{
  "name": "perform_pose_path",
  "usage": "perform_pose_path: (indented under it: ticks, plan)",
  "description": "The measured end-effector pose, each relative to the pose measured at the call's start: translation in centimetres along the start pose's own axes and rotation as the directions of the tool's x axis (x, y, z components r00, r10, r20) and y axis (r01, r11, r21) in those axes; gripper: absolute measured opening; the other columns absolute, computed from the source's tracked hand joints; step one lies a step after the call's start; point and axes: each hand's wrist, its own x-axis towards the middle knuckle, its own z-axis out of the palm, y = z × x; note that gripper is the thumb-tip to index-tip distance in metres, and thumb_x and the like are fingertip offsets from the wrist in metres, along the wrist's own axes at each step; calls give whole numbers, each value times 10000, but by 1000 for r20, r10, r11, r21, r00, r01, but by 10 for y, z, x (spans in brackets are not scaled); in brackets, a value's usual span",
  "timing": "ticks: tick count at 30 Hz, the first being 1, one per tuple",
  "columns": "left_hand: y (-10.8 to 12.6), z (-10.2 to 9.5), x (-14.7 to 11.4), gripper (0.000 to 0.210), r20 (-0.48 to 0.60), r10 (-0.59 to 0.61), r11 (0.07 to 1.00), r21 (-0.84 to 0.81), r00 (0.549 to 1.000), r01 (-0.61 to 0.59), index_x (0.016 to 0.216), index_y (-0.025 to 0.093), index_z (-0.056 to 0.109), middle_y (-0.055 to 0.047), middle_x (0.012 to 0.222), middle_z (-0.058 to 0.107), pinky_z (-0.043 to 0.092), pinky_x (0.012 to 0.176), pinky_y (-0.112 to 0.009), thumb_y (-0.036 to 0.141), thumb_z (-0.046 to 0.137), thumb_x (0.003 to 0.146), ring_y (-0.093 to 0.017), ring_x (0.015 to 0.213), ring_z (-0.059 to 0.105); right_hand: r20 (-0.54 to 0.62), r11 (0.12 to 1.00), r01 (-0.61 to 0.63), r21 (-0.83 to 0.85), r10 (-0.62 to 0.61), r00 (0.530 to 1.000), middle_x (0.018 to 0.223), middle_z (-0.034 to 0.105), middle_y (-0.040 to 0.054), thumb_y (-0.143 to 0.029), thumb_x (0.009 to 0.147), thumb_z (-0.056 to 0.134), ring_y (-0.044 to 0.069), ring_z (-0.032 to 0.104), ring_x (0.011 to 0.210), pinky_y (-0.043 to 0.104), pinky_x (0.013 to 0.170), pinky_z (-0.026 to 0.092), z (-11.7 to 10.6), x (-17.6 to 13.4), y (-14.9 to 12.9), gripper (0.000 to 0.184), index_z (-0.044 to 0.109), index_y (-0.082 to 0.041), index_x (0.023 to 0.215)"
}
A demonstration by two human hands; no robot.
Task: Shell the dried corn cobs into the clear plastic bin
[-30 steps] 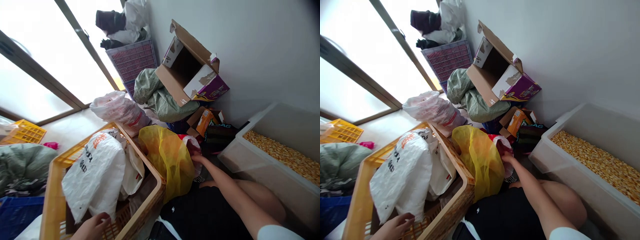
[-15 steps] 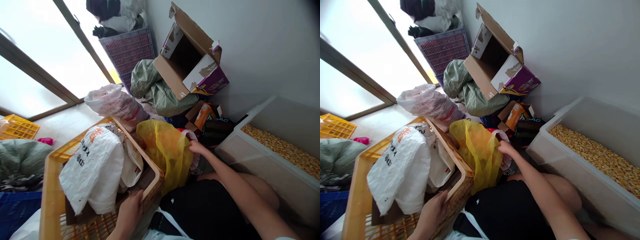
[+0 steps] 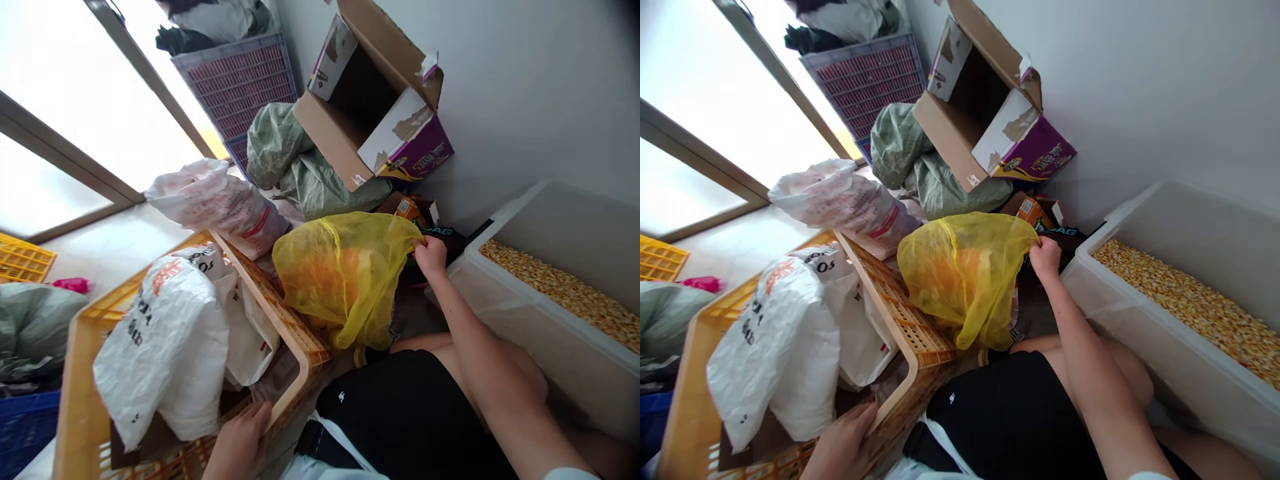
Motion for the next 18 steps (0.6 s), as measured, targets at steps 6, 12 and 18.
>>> perform_pose_path:
  ticks: [6, 12, 18]
  plan:
    - [20, -42, 13, 242, -48, 93, 987, -126, 995, -98, 920, 230, 666, -57, 874, 696, 476, 697, -273, 390, 496, 857, -205, 802, 656, -90, 970, -54, 239, 78, 993, 596, 623, 57, -336, 801, 496, 196, 586, 518, 298, 543, 458, 4, 11, 6, 252, 658, -144, 783]
    - [66, -100, 117, 312, -140, 236, 965, 148, 962, -216, 855, 179, 686, -119, 873, 693, 483, 746, -334, 276, 394, 906, -253, 871, 656, -79, 971, -136, 196, 154, 985, 602, 622, 63, -316, 809, 506, 192, 595, 500, 311, 550, 485, 4, 25, 15, 248, 662, -126, 840]
    - [104, -117, 250, 588, 99, 252, 891, 364, 963, -271, 1305, 96, 526, -223, 1265, 549, 399, 940, -388, 306, 645, 769, -338, 1171, 533, 188, 995, -99, 30, 92, 978, 788, 695, 98, -245, 818, 502, 200, 635, 645, 306, 639, 488, -6, 14, 17, 229, 660, -141, 947]
